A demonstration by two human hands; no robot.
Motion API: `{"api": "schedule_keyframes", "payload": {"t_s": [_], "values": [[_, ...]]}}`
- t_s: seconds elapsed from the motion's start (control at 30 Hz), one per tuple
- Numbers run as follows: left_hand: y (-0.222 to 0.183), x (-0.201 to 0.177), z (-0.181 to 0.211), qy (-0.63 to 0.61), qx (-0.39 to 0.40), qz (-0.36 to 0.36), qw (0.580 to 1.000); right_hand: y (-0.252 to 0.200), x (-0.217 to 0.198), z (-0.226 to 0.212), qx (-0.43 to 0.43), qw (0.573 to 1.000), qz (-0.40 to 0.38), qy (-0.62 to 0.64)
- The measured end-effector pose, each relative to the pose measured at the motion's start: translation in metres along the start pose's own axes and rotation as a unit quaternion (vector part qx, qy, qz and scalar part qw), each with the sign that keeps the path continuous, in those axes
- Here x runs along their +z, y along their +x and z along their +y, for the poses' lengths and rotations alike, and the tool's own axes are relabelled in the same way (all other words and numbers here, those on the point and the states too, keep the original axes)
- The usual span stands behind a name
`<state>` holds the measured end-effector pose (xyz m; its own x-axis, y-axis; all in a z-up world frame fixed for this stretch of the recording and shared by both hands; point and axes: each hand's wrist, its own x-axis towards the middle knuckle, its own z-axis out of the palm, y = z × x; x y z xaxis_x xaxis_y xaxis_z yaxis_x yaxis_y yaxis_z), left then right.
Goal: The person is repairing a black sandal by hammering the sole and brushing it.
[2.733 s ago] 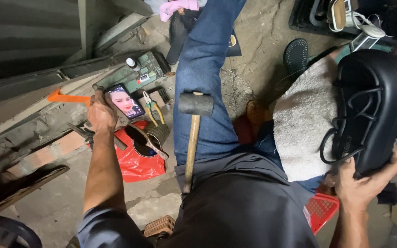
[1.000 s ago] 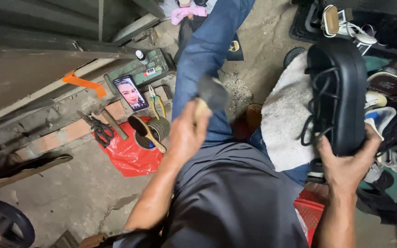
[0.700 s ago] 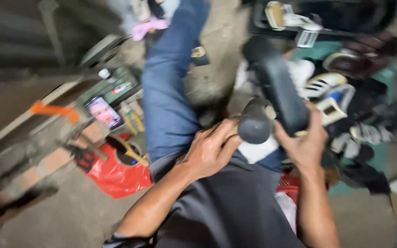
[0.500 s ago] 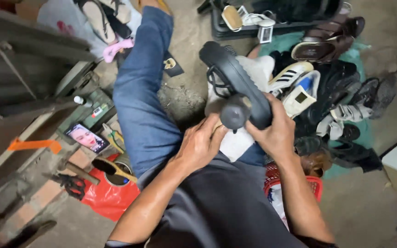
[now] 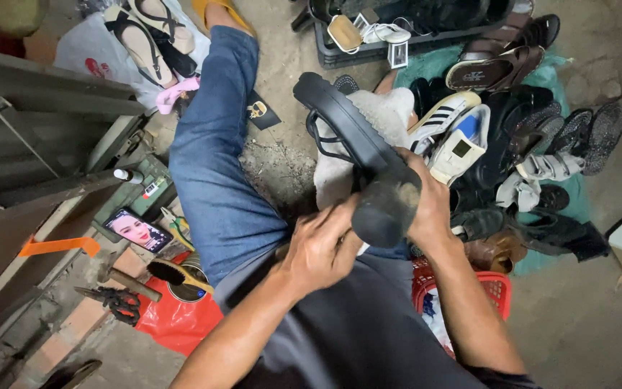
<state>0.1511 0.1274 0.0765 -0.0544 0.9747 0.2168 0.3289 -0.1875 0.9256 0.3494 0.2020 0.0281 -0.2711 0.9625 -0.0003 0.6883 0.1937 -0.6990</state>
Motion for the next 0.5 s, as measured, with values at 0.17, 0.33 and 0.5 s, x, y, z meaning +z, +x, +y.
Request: {"api": "schedule_keyframes", "payload": {"t_s": [0.17, 0.33, 0.5], "values": [[0.01, -0.007, 0.0, 0.075, 0.005, -0.004, 0.997, 0.001, -0.006, -0.014, -0.019, 0.998, -0.009, -0.063], [0.016, -0.001, -0.012, 0.079, 0.005, 0.052, 0.995, 0.001, -0.008, -0.023, -0.033, 0.994, 0.001, -0.1], [0.01, 0.001, -0.012, 0.071, -0.028, 0.096, 0.993, -0.001, -0.013, -0.036, -0.033, 0.995, -0.01, -0.094]]}}
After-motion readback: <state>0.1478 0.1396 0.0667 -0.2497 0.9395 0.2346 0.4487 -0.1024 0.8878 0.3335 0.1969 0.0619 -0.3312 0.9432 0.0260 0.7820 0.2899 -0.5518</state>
